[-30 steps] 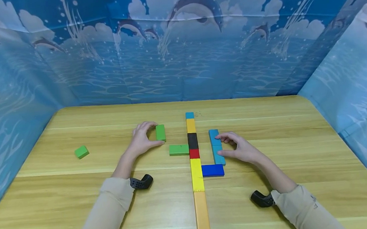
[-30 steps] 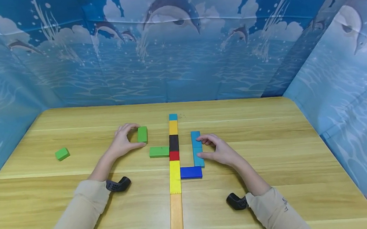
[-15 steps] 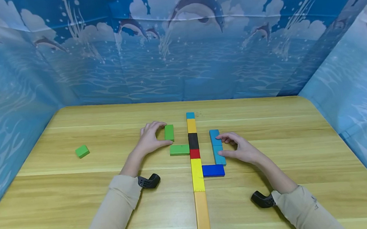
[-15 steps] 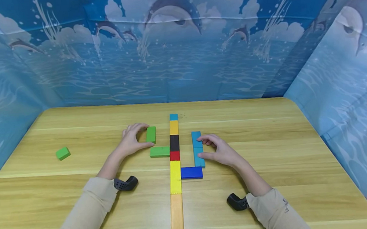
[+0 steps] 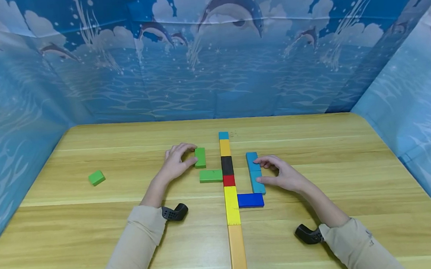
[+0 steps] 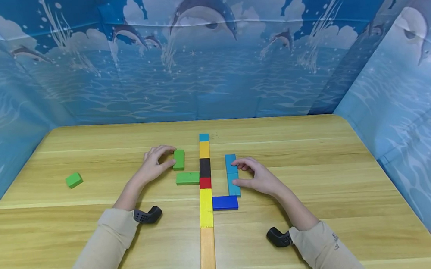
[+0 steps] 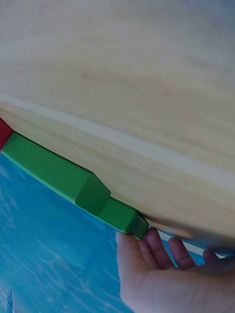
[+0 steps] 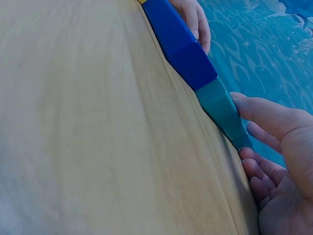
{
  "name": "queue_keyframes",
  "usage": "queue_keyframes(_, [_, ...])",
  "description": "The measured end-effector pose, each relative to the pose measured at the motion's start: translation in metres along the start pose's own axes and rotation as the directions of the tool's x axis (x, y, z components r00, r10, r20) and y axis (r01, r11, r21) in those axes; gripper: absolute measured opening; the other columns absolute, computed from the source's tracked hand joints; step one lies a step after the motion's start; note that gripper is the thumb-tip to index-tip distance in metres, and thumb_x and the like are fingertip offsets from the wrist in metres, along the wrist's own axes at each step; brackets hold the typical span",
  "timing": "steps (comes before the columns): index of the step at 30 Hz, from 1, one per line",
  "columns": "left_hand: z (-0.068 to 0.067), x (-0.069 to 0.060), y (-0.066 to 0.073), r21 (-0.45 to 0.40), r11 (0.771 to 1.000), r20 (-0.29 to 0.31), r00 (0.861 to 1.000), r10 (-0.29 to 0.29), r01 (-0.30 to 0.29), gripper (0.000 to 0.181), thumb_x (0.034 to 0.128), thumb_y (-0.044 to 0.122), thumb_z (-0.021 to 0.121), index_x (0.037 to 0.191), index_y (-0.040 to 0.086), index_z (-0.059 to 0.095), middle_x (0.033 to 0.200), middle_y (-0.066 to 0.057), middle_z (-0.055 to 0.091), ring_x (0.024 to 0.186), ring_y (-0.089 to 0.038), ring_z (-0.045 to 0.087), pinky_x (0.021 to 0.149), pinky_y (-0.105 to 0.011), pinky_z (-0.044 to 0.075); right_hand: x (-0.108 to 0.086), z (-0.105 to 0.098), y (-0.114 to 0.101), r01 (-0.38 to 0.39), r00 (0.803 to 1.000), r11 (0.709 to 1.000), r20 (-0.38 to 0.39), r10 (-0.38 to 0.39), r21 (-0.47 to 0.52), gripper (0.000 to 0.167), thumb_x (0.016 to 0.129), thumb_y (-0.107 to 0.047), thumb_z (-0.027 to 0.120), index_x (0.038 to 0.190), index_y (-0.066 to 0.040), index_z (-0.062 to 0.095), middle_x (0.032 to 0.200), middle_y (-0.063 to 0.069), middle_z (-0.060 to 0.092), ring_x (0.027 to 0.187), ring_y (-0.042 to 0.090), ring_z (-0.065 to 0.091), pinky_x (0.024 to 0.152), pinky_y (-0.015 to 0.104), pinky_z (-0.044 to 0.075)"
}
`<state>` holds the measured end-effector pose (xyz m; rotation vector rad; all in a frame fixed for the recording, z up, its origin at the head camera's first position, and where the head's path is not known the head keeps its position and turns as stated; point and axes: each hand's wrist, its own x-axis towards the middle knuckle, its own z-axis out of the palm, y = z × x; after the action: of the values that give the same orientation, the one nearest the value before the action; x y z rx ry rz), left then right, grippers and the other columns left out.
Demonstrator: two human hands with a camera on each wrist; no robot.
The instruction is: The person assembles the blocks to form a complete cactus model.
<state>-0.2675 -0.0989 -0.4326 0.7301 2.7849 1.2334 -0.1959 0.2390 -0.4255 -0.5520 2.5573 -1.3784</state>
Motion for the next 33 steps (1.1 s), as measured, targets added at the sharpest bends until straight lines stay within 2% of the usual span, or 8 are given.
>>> queue_keyframes(14, [0.0008, -0.0004, -0.0041, -0.021, 0.999, 0.001, 1.0, 0.028, -0.028, 0.038, 0.0832, 0.023, 0.067, 0.117, 0.009, 0.058, 0.115, -0.007, 0.058, 0.114, -0.028, 0.043, 0.104, -0.048, 0.012, -0.0005, 0.0004, -0.0008, 0.011, 1.0, 1.0, -0.004, -0.011, -0.016, 0.049, 0.082, -0.02, 0.069, 0.126, -0.008, 0.051, 0.114, 0.01, 0.049, 0.101, 0.024, 0.041, 0.085, 0.037, 0.036])
queue_keyframes(33, [0.0009, -0.0006, -0.0047, -0.029, 0.999, 0.004, 1.0, 0.031, -0.031, 0.036, 0.0818, 0.023, 0.068, 0.115, 0.011, 0.06, 0.113, -0.006, 0.06, 0.116, -0.027, 0.043, 0.104, -0.047, 0.011, 0.0005, 0.0, 0.002, 0.015, 1.0, 1.0, -0.005, -0.015, -0.021, 0.048, 0.082, -0.02, 0.069, 0.125, -0.008, 0.051, 0.113, 0.01, 0.049, 0.101, 0.024, 0.041, 0.085, 0.038, 0.035])
